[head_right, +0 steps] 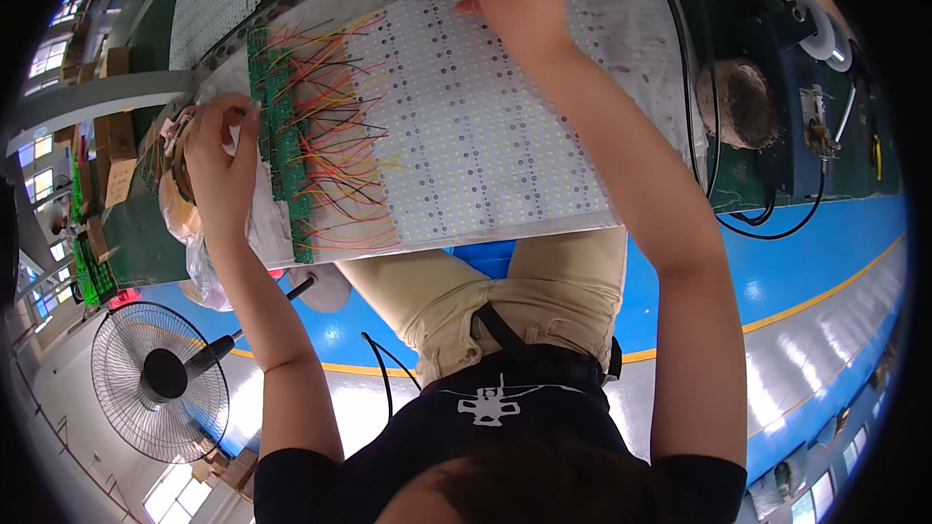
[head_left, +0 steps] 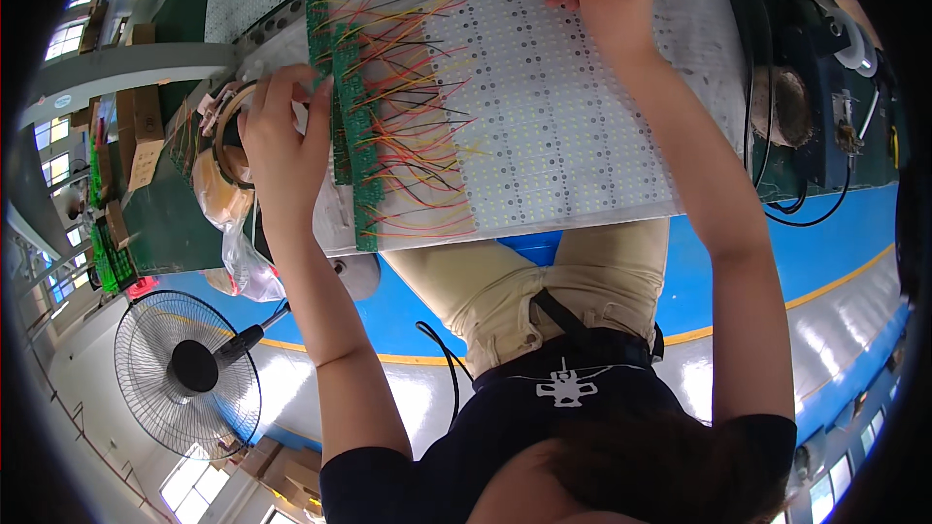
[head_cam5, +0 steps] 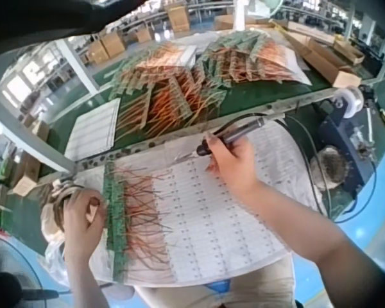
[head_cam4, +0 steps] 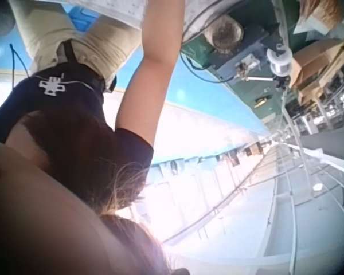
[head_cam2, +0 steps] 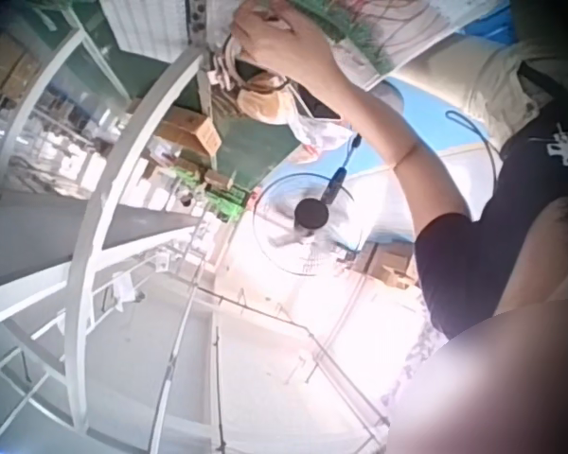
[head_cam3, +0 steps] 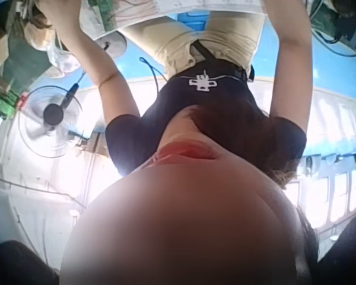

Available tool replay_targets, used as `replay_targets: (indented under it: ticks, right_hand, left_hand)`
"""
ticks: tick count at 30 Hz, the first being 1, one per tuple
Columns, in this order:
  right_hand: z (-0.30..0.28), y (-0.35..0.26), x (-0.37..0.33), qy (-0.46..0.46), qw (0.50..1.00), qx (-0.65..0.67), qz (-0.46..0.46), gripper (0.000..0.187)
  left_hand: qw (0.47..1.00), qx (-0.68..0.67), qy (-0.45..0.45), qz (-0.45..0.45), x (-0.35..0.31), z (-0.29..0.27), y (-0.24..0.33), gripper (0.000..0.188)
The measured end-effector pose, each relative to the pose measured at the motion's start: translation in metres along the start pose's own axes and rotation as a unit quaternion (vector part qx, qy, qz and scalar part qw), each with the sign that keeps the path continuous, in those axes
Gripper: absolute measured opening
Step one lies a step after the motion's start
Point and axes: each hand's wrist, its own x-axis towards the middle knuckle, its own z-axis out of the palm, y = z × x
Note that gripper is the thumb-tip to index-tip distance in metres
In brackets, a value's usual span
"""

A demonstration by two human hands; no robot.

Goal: The person solders individual red and yellow electrical wires to an LED light panel array using a soldering iron.

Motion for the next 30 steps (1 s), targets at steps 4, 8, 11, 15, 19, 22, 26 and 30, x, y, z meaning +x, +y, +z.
replay_targets:
  ticks: [4, 8, 11, 15, 19, 22, 26, 30]
  right_hand:
    - [-0.002, 0.001, -0.001, -0.024, 1.000, 0.004, -0.016, 0.040]
    - [0.001, -0.007, -0.002, 0.002, 1.000, 0.014, 0.000, 0.034]
    - [0.001, -0.009, -0.004, 0.003, 1.000, 0.001, 0.001, 0.030]
    - [-0.001, -0.007, -0.003, -0.012, 0.999, 0.032, 0.003, 0.028]
    - [-0.002, -0.004, -0.001, -0.016, 0.999, 0.033, -0.012, 0.026]
    - [-0.004, -0.001, 0.000, -0.015, 0.999, 0.045, -0.025, 0.025]
    - [-0.001, -0.008, -0.003, 0.003, 0.998, 0.057, 0.007, 0.025]
    - [-0.005, -0.006, -0.003, 0.021, 0.998, 0.060, 0.016, 0.023]
  left_hand:
    - [0.993, -0.037, -0.010, 0.113, 0.034, 0.008, 0.005, 0.007]
    - [0.978, -0.066, -0.045, 0.193, 0.053, 0.031, 0.013, 0.008]
    - [0.980, -0.035, -0.069, 0.182, 0.059, 0.039, 0.017, 0.009]
    - [0.974, 0.019, -0.076, 0.212, 0.063, 0.044, 0.020, 0.014]
    - [0.971, -0.001, -0.092, 0.221, 0.068, 0.049, 0.023, 0.014]
    - [0.969, 0.011, -0.064, 0.238, 0.067, 0.051, 0.029, 0.017]
    - [0.979, -0.030, -0.063, 0.193, 0.063, 0.051, 0.031, 0.020]
    - [0.981, -0.012, -0.046, 0.186, 0.057, 0.046, 0.027, 0.019]
